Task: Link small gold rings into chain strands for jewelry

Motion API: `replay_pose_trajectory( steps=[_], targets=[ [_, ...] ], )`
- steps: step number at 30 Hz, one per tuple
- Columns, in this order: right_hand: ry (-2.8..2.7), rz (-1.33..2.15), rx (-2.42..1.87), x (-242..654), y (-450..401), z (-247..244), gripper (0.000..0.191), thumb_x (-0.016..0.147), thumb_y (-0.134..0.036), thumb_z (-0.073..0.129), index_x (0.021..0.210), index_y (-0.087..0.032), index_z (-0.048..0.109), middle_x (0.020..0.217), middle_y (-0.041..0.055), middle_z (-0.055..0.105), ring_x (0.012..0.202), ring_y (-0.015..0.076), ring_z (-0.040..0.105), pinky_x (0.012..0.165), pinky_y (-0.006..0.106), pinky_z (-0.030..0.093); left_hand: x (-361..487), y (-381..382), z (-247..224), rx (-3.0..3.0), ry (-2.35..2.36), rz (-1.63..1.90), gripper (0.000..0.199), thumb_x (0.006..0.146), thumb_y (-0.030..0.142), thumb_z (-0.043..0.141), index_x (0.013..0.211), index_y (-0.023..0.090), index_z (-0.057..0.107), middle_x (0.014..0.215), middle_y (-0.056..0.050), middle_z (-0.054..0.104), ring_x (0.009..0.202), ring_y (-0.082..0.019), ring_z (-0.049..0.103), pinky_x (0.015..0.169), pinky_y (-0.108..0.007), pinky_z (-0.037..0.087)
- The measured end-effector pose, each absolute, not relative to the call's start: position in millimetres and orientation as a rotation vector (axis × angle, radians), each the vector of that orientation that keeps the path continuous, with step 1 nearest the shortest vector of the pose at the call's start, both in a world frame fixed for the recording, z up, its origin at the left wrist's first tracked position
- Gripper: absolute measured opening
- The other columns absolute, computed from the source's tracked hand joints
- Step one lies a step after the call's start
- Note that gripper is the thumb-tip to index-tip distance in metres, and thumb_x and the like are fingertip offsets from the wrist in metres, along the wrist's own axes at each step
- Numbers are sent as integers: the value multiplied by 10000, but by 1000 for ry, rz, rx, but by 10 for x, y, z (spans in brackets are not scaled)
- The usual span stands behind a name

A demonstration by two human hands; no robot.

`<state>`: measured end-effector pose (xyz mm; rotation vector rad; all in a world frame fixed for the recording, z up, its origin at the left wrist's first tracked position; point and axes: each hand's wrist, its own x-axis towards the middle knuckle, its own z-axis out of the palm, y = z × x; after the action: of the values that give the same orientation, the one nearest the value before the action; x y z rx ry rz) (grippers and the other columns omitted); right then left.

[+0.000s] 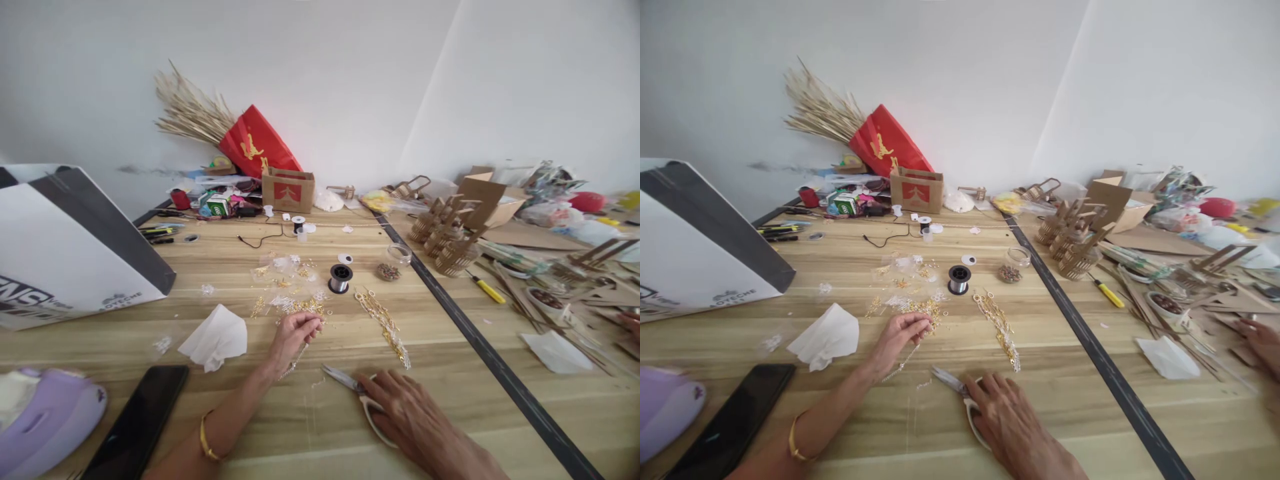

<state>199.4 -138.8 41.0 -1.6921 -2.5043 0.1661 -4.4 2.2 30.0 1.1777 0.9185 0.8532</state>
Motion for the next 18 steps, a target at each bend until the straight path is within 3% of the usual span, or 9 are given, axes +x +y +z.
replay_pose_trajectory(
  steps=[3,8,11,13,18],
  targets=[
    [-2405,332,-1688,2031,-1237,564,84,816,-186,548,865,-214,610,798,39,632,739,198,612,655,294,456,-53,-3,342,1185,825,782,301,705,350,672,864,95,684,742,-69,661,611,-108,534,549,-217,408],
    [-1903,829,-1468,1927,-750,604,288,849,-217,485,1133,-210,532,1110,85,604,771,148,634,606,252,495,-40,-48,390,1230,743,735,279,701,335,682,852,101,681,719,-69,675,591,-103,528,557,-225,403],
    [-1718,1250,-1274,1788,-500,471,309,802,-257,555,1104,-188,546,925,57,652,677,138,627,513,218,474,-31,-57,419,1244,762,750,277,685,325,693,840,96,673,705,-63,677,554,-91,509,538,-220,392],
    [-1633,1419,-1135,1718,-399,379,253,787,-311,593,994,-167,584,839,41,651,689,139,619,529,214,475,-30,-46,426,1247,793,760,273,679,321,693,827,95,664,703,-60,678,531,-85,498,518,-217,384],
    [-1502,1418,-1144,1691,-320,287,288,756,-433,634,828,-155,618,609,-21,580,515,87,521,510,210,448,-46,16,404,1258,871,834,254,673,301,678,821,97,652,697,-63,689,523,-90,505,507,-215,387]
  ],
)
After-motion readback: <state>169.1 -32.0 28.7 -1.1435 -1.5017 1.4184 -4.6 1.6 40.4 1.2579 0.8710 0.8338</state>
